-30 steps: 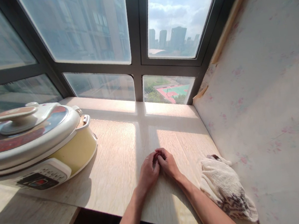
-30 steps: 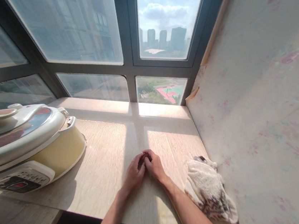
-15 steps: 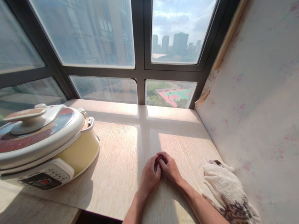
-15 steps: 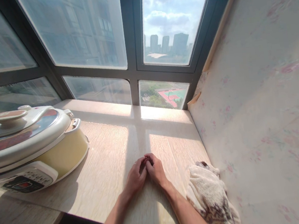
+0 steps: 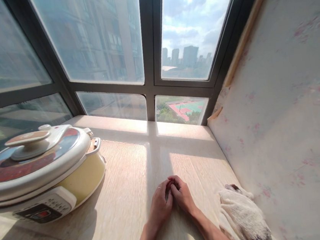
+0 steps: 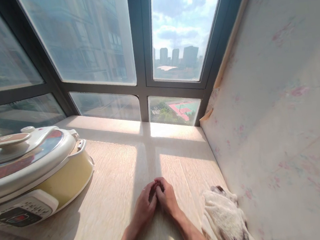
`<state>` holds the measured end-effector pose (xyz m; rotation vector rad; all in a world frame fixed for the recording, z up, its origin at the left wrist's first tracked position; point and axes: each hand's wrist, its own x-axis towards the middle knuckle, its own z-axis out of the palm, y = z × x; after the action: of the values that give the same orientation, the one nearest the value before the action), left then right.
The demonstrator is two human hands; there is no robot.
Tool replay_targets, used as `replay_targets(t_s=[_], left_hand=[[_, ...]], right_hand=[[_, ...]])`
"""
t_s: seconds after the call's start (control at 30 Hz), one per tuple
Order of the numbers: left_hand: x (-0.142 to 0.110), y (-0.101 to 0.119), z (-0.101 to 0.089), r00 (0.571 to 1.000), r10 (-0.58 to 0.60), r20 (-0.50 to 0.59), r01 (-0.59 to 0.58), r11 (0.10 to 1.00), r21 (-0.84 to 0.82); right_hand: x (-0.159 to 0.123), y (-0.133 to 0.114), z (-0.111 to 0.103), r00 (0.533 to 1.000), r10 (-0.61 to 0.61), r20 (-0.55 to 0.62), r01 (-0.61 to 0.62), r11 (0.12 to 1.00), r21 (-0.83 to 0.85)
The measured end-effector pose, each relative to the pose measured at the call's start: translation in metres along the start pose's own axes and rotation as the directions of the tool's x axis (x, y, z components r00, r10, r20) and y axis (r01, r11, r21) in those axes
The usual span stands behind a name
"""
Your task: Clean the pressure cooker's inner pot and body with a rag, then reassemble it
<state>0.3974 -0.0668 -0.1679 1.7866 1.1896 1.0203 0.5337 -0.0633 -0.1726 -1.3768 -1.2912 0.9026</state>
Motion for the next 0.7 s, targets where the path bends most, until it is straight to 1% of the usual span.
replay_targets(t_s=[0.23, 0.37, 0.7], left_hand=[[0.0, -0.0021, 0.0015, 1.0, 0.004, -0.025, -0.004, 1.0, -0.015], [-0.0007, -0.0002, 0.0009, 1.0, 0.001, -0.018, -0.001, 1.0, -0.009], [-0.0001, 0.0026, 0.0003, 0.999, -0.005, -0.047, 0.003, 0.999, -0.043]], right_hand=[[-0.0003, 0.0038, -0.0003, 0.999, 0.035, 0.005, -0.035, 0.999, 0.019], [-0.0007, 0.003, 0.0002, 0.999, 0.039, 0.01, -0.039, 0.999, 0.028], [0.0007, 0.0022, 0.0011, 0.999, 0.048, -0.009, -0.047, 0.998, 0.048]])
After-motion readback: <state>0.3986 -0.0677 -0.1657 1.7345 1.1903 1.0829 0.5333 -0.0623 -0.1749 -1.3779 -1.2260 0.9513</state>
